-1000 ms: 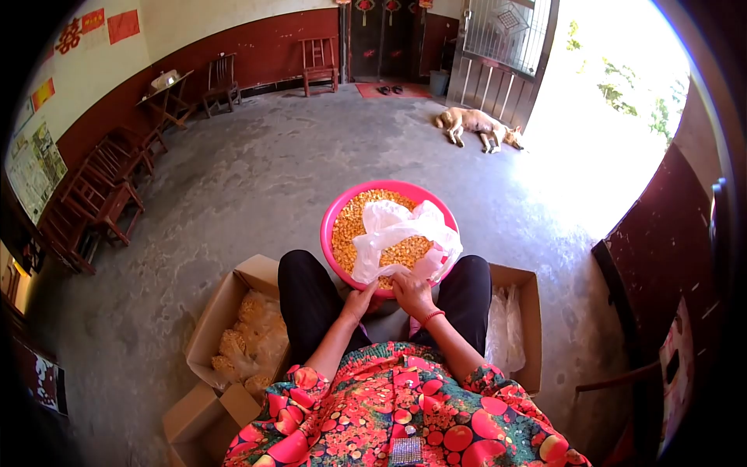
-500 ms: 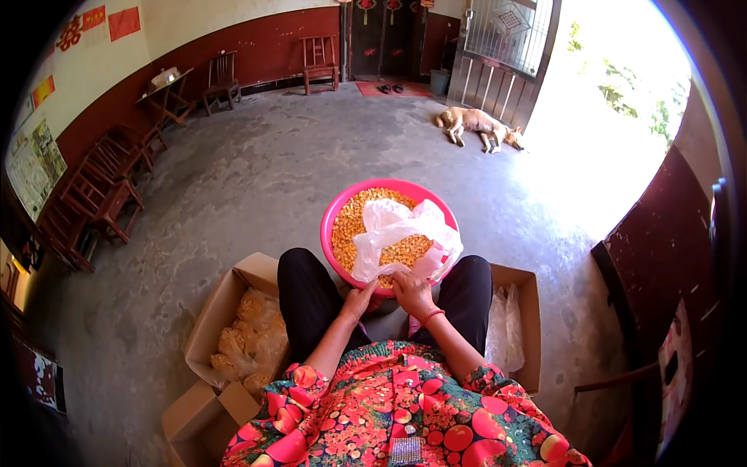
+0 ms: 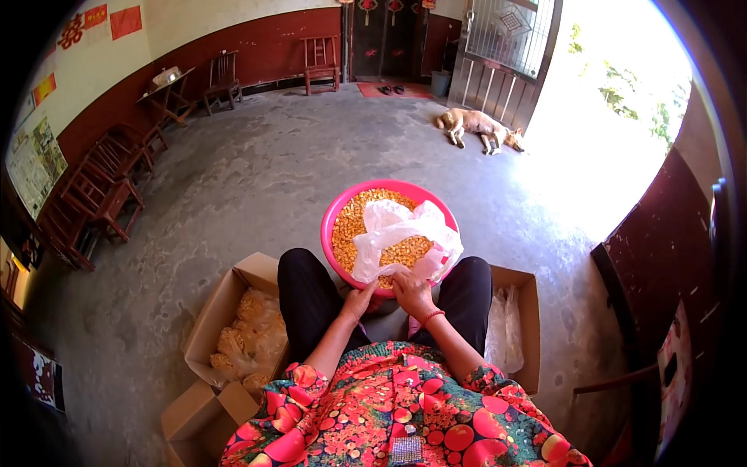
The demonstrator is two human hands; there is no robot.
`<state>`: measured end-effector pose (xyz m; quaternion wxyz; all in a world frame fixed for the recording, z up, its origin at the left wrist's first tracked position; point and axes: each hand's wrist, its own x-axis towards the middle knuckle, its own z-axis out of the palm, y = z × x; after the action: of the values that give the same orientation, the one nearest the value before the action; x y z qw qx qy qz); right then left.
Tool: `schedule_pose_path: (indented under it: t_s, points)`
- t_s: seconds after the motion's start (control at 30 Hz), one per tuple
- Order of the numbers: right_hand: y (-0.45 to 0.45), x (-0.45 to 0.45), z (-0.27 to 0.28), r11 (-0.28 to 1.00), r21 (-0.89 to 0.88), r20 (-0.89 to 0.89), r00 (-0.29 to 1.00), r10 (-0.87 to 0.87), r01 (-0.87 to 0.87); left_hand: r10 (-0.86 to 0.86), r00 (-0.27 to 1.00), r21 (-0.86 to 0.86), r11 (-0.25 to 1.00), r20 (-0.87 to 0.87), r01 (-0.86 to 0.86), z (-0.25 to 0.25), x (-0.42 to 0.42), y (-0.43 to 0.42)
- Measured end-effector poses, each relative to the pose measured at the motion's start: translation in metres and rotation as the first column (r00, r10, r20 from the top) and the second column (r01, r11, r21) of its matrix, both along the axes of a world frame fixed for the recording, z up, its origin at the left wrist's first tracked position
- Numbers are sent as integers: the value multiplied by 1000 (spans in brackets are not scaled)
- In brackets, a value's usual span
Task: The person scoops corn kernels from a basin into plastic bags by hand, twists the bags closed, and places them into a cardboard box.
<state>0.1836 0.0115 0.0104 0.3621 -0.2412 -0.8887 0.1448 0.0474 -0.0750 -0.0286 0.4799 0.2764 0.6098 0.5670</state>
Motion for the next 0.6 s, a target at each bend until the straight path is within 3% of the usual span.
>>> schedule_pose_path:
  t_s: [0.6]
  points:
    - [-2,0,5,1000,-25,19,1000,11,-10,-20,1000,-23,1000,13,20,3,1,-1]
